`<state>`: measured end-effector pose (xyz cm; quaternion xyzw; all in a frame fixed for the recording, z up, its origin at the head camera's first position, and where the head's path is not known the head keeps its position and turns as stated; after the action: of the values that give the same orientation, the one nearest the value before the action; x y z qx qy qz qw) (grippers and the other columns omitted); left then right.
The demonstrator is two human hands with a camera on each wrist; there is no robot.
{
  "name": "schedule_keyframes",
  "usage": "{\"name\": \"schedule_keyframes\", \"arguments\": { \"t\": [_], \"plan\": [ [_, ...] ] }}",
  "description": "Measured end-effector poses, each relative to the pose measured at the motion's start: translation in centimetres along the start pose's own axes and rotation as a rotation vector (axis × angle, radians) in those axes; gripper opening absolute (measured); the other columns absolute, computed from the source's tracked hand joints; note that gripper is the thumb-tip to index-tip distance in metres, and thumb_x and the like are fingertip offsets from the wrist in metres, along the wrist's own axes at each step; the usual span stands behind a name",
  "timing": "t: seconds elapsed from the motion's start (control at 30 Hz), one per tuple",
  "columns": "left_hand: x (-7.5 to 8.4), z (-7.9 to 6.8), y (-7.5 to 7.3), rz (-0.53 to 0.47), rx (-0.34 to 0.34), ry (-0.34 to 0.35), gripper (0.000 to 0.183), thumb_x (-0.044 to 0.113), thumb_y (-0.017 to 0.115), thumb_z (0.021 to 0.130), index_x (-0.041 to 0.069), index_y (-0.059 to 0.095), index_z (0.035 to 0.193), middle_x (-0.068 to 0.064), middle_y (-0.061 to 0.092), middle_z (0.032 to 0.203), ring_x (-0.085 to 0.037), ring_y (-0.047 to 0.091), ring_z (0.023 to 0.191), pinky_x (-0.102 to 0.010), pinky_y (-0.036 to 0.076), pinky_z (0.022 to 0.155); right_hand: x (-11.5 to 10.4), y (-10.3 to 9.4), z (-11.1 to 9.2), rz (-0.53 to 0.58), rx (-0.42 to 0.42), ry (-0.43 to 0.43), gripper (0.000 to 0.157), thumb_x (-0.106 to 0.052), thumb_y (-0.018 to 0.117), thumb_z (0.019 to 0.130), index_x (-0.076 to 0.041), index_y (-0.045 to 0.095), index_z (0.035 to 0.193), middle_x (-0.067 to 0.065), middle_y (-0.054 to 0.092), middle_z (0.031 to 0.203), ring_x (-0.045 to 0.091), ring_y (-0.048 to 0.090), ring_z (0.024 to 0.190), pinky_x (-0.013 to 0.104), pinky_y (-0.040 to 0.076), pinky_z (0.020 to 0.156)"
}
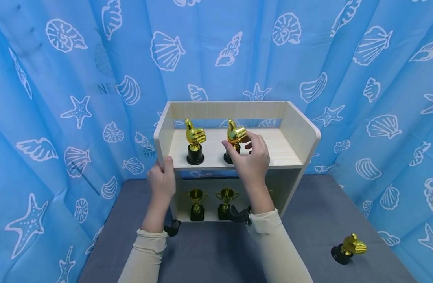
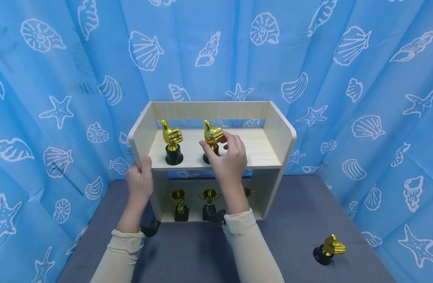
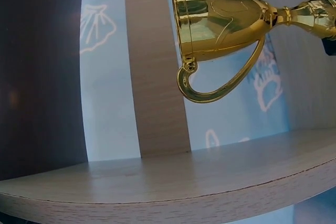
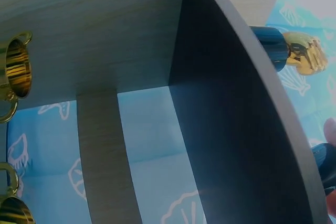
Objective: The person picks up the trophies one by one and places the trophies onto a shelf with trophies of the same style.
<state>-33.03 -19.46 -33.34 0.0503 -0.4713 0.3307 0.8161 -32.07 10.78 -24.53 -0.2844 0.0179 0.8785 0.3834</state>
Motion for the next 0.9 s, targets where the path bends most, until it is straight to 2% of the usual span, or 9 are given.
{"name": "schedule_keyframes", "arguments": {
  "t": [0.2,0.33,0.53,0.9],
  "plan": [
    [-0.2,0.0,0.1,0.002,-0.006,-0.014,0.044,0.046,0.043,0.100,0.012,0.046,0.073,-0.006,0.038,0.057,-0.024,0.035,0.048,-0.036,0.032,0.046,0.0,0.0,-0.3,-0.024,0.003,-0.007,0.052,-0.053,0.080,0.075,-0.009,0.070,0.102,0.006,0.064,0.089,0.022,0.056,0.075,0.032,0.043,0.065],
    [-0.3,0.0,0.2,-0.001,-0.011,-0.022,0.044,0.047,0.042,0.100,0.011,0.048,0.074,-0.006,0.039,0.059,-0.024,0.037,0.050,-0.036,0.035,0.047,0.2,0.1,-0.4,-0.033,-0.007,-0.001,0.057,-0.055,0.079,0.074,-0.010,0.069,0.107,0.005,0.063,0.093,0.021,0.057,0.078,0.033,0.044,0.065],
    [0.1,0.1,0.0,0.004,0.010,0.004,0.043,0.043,0.044,0.101,0.012,0.044,0.070,-0.006,0.038,0.055,-0.024,0.034,0.048,-0.036,0.032,0.047,0.3,0.2,-0.5,-0.032,-0.035,0.005,0.064,-0.058,0.078,0.074,-0.012,0.066,0.117,0.007,0.060,0.100,0.023,0.056,0.081,0.034,0.044,0.065],
    [0.0,0.0,0.0,0.011,0.009,-0.005,0.044,0.044,0.044,0.100,0.011,0.048,0.072,-0.008,0.040,0.056,-0.025,0.036,0.050,-0.037,0.035,0.049,0.5,-0.7,-1.1,0.039,-0.028,0.003,0.063,-0.050,0.081,0.075,-0.009,0.065,0.121,0.011,0.058,0.105,0.023,0.055,0.084,0.036,0.048,0.071]
  ]
}}
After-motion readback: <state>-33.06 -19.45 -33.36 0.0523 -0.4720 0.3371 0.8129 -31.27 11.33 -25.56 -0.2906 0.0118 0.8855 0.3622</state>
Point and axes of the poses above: each hand's wrist, its own z-axis towards the middle knuckle, its own y-axis out of the palm, x = y × z, the point moved 10 cm from there along z, towards the middle knuckle
